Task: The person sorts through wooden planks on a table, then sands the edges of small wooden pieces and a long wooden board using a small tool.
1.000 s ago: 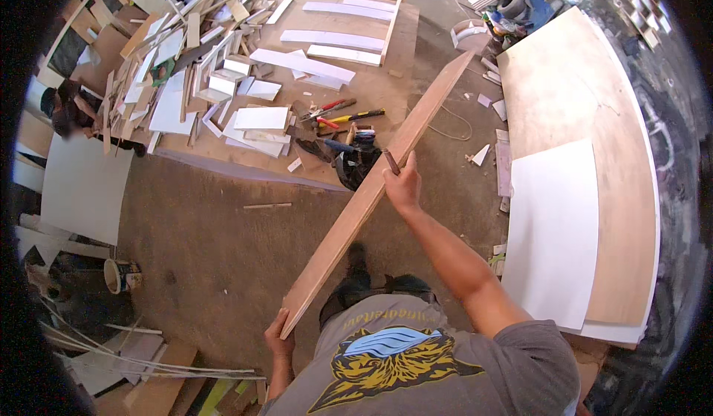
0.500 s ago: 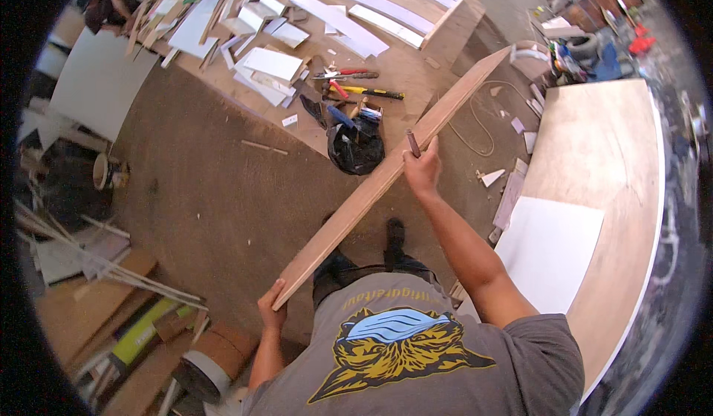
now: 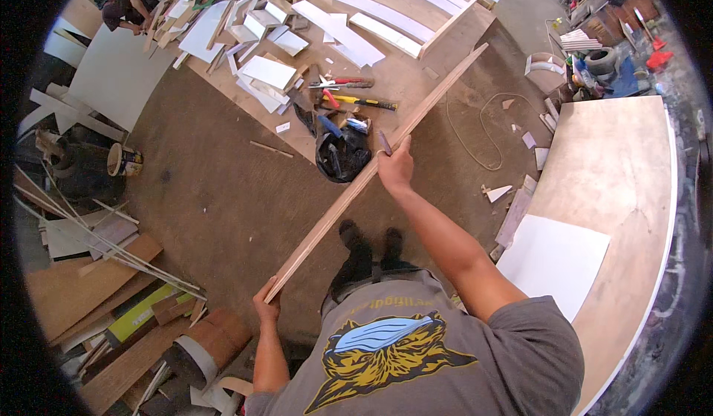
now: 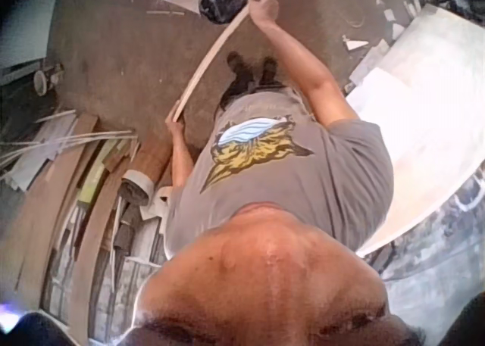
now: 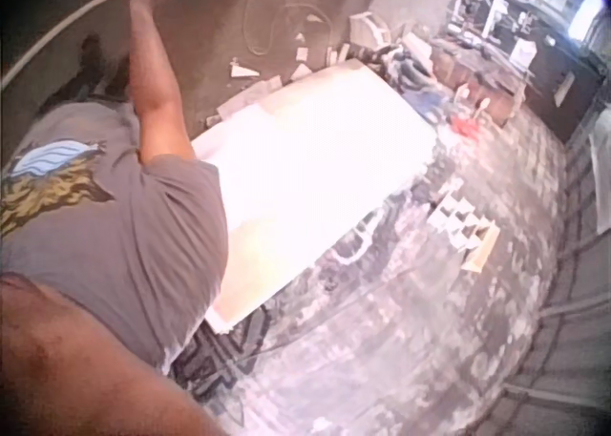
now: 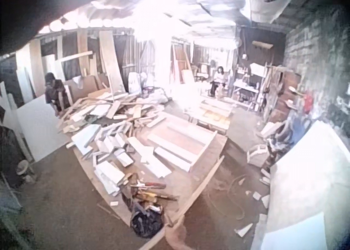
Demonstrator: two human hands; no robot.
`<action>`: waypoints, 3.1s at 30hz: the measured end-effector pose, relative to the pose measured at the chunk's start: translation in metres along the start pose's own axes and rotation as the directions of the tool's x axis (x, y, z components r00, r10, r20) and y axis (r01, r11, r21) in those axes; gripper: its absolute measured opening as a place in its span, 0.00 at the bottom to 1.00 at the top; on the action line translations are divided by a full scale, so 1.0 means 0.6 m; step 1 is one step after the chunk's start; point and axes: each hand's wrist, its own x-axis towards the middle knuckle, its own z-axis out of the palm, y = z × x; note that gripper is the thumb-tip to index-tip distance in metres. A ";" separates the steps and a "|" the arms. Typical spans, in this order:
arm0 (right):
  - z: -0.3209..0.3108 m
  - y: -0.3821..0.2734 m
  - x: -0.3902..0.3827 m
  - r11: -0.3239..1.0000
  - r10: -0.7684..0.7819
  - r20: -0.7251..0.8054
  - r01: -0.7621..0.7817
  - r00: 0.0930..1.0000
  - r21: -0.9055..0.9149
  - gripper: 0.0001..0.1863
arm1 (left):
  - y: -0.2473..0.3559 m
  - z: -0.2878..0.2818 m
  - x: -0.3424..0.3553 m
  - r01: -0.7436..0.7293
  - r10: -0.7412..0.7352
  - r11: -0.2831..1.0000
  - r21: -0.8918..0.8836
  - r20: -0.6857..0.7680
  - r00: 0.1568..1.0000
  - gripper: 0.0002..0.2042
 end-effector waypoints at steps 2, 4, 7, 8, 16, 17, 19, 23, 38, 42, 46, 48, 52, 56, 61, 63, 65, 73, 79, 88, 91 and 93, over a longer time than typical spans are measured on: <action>0.004 -0.011 0.014 1.000 0.000 -0.013 0.000 1.000 -0.021 0.46 | 0.002 0.004 0.019 -0.015 0.016 0.999 -0.044 0.017 1.000 0.15; 0.007 -0.022 0.030 0.999 0.000 -0.024 -0.001 1.000 -0.045 0.46 | 0.014 0.009 0.034 -0.027 0.030 0.996 -0.087 0.033 0.999 0.15; 0.015 -0.026 0.067 0.998 -0.025 -0.061 0.021 0.998 -0.056 0.45 | 0.088 0.017 0.058 0.000 0.000 1.000 0.002 0.061 0.998 0.15; 0.017 -0.025 0.072 0.998 -0.049 -0.071 0.047 0.996 -0.037 0.45 | 0.087 0.020 0.061 -0.007 0.006 1.000 0.007 0.063 0.998 0.15; 0.026 -0.005 0.136 0.986 -0.160 -0.077 0.163 0.984 0.038 0.47 | 0.108 0.024 0.112 -0.045 0.048 0.998 -0.036 0.097 0.994 0.17; 0.027 -0.004 0.138 0.985 -0.168 -0.066 0.171 0.984 0.034 0.47 | 0.111 0.013 0.117 0.058 -0.054 0.998 -0.012 0.199 0.979 0.21; 0.033 0.009 0.150 0.983 -0.179 -0.055 0.181 0.982 0.033 0.48 | 0.127 -0.010 0.122 0.156 -0.155 0.988 0.020 0.292 0.944 0.25; 0.056 0.037 0.164 0.967 -0.253 -0.107 0.254 0.962 -0.004 0.51 | 0.247 -0.028 0.103 -0.103 0.046 0.970 0.219 0.250 0.967 0.43; -0.136 0.030 0.251 0.870 -0.483 0.183 0.444 0.856 0.217 0.20 | 0.456 0.223 0.201 -0.044 -0.159 0.735 0.677 0.236 0.959 0.15; -0.146 0.024 0.311 0.810 -0.585 0.069 0.587 0.808 -0.007 0.18 | 0.437 0.237 0.184 -0.044 -0.137 0.746 0.665 0.217 0.967 0.17; -0.093 0.074 0.230 0.591 -0.755 0.261 0.797 0.601 -0.126 0.21 | 0.432 0.237 0.191 -0.115 -0.027 0.795 0.595 0.225 0.974 0.18; -0.100 0.057 0.187 0.543 -0.758 0.353 0.830 0.549 -0.125 0.21 | 0.431 0.229 0.190 -0.119 -0.036 0.784 0.609 0.237 0.971 0.19; -0.104 0.033 0.238 0.679 -0.653 0.232 0.693 0.721 -0.244 0.23 | 0.422 0.223 0.204 -0.181 -0.006 0.772 0.610 0.291 0.957 0.20; -0.073 0.046 0.175 0.624 -0.732 0.186 0.755 0.655 -0.202 0.26 | 0.407 0.219 0.207 -0.222 0.045 0.791 0.570 0.308 0.950 0.20; -0.093 0.069 0.240 0.621 -0.748 0.204 0.774 0.632 -0.123 0.25 | 0.407 0.214 0.209 -0.237 0.058 0.786 0.571 0.313 0.948 0.20; -0.097 0.058 0.268 0.804 -0.594 0.030 0.594 0.804 -0.013 0.18 | 0.406 0.214 0.213 -0.253 0.078 0.784 0.567 0.314 0.946 0.19; -0.069 0.074 0.222 0.750 -0.649 0.104 0.657 0.754 -0.077 0.19 | 0.409 0.211 0.217 -0.260 0.067 0.757 0.599 0.324 0.944 0.19; -0.077 0.066 0.208 0.720 -0.664 0.148 0.681 0.733 -0.134 0.22 | 0.422 0.207 0.206 -0.248 0.063 0.767 0.592 0.316 0.947 0.19; -0.067 0.034 0.049 0.511 -0.794 0.349 0.857 0.498 -0.062 0.23 | 0.416 0.211 0.194 -0.221 0.047 0.762 0.608 0.289 0.956 0.20; -0.060 0.069 0.115 0.711 -0.678 0.197 0.700 0.708 -0.066 0.20 | 0.404 0.222 0.197 -0.246 0.081 0.757 0.605 0.288 0.954 0.21; -0.081 0.051 0.119 0.424 -0.781 0.508 0.906 0.364 0.003 0.18 | 0.396 0.219 0.197 -0.224 0.049 0.760 0.611 0.289 0.956 0.22; -0.085 0.096 0.249 0.517 -0.819 0.231 0.850 0.525 -0.100 0.16 | 0.405 0.223 0.204 -0.233 0.054 0.751 0.618 0.294 0.954 0.22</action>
